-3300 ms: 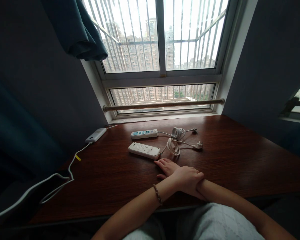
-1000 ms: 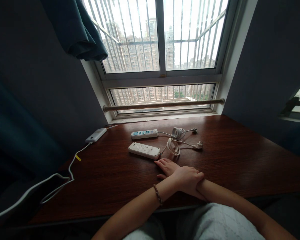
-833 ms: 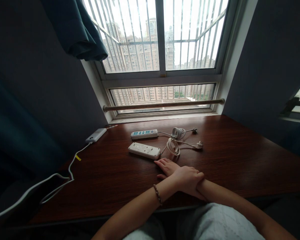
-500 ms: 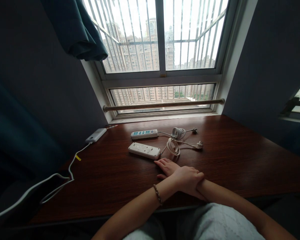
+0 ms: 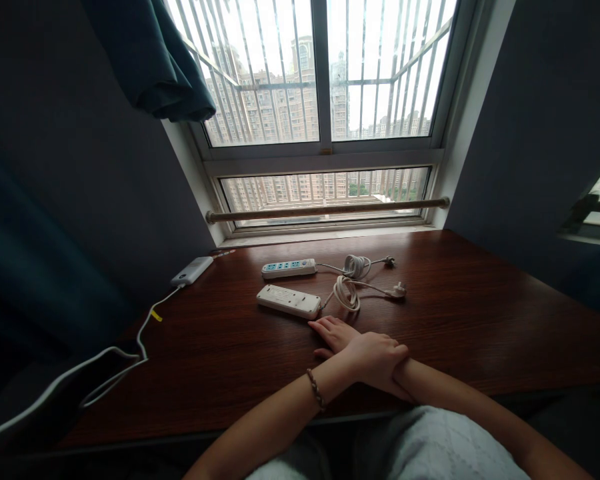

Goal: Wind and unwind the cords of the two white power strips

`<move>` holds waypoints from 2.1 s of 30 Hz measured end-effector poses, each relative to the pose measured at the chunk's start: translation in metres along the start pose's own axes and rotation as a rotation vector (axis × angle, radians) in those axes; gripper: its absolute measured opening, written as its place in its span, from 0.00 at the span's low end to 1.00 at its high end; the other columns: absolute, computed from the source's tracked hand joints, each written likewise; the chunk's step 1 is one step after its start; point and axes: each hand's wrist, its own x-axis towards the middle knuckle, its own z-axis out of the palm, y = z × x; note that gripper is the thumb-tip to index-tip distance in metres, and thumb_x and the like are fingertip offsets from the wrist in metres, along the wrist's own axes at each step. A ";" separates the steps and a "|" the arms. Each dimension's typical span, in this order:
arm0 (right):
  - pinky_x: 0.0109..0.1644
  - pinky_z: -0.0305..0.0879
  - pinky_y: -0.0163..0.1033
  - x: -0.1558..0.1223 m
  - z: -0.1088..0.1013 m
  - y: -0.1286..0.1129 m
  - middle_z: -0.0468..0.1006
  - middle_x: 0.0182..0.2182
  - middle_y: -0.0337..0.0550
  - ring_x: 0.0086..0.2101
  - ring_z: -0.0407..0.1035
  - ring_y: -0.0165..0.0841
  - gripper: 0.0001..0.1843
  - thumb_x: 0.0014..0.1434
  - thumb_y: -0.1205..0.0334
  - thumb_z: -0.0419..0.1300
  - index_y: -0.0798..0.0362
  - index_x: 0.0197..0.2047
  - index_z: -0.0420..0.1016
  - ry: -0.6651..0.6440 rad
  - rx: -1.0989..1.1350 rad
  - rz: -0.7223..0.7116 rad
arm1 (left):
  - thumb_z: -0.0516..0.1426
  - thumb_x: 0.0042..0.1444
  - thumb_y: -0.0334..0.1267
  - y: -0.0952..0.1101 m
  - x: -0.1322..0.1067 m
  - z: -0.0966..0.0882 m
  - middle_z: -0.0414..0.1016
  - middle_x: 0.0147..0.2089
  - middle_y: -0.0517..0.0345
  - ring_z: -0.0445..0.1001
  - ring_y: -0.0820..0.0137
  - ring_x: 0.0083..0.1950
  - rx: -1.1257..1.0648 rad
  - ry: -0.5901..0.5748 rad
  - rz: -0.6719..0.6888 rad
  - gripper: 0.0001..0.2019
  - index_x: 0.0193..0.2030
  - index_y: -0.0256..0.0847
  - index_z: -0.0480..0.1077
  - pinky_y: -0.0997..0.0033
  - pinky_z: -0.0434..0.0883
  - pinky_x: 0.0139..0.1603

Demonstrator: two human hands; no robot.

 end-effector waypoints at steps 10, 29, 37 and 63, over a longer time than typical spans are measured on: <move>0.59 0.55 0.46 0.000 0.000 0.000 0.65 0.54 0.57 0.53 0.57 0.45 0.39 0.55 0.48 0.57 0.64 0.62 0.55 0.004 -0.008 0.000 | 0.55 0.47 0.52 0.005 0.003 0.008 0.51 0.67 0.46 0.42 0.43 0.67 0.065 -0.039 0.037 0.38 0.65 0.41 0.52 0.46 0.67 0.52; 0.59 0.55 0.46 0.000 0.001 0.001 0.65 0.54 0.56 0.53 0.57 0.45 0.39 0.55 0.48 0.57 0.64 0.62 0.55 0.008 -0.008 -0.001 | 0.50 0.55 0.47 0.009 0.002 0.011 0.51 0.67 0.48 0.45 0.49 0.67 -0.051 0.039 -0.021 0.29 0.64 0.42 0.54 0.53 0.69 0.51; 0.59 0.55 0.46 0.000 0.003 0.002 0.65 0.53 0.56 0.53 0.58 0.45 0.40 0.54 0.48 0.58 0.64 0.62 0.55 0.022 -0.012 -0.006 | 0.50 0.55 0.46 0.000 -0.001 -0.002 0.54 0.66 0.47 0.47 0.50 0.67 -0.056 0.030 -0.020 0.30 0.64 0.42 0.53 0.54 0.70 0.50; 0.59 0.55 0.46 0.000 0.003 0.002 0.65 0.54 0.57 0.53 0.58 0.45 0.39 0.54 0.48 0.58 0.65 0.62 0.55 0.017 -0.003 -0.006 | 0.47 0.57 0.45 0.001 -0.002 0.000 0.50 0.67 0.48 0.47 0.50 0.67 -0.051 0.038 -0.028 0.28 0.65 0.44 0.52 0.53 0.69 0.51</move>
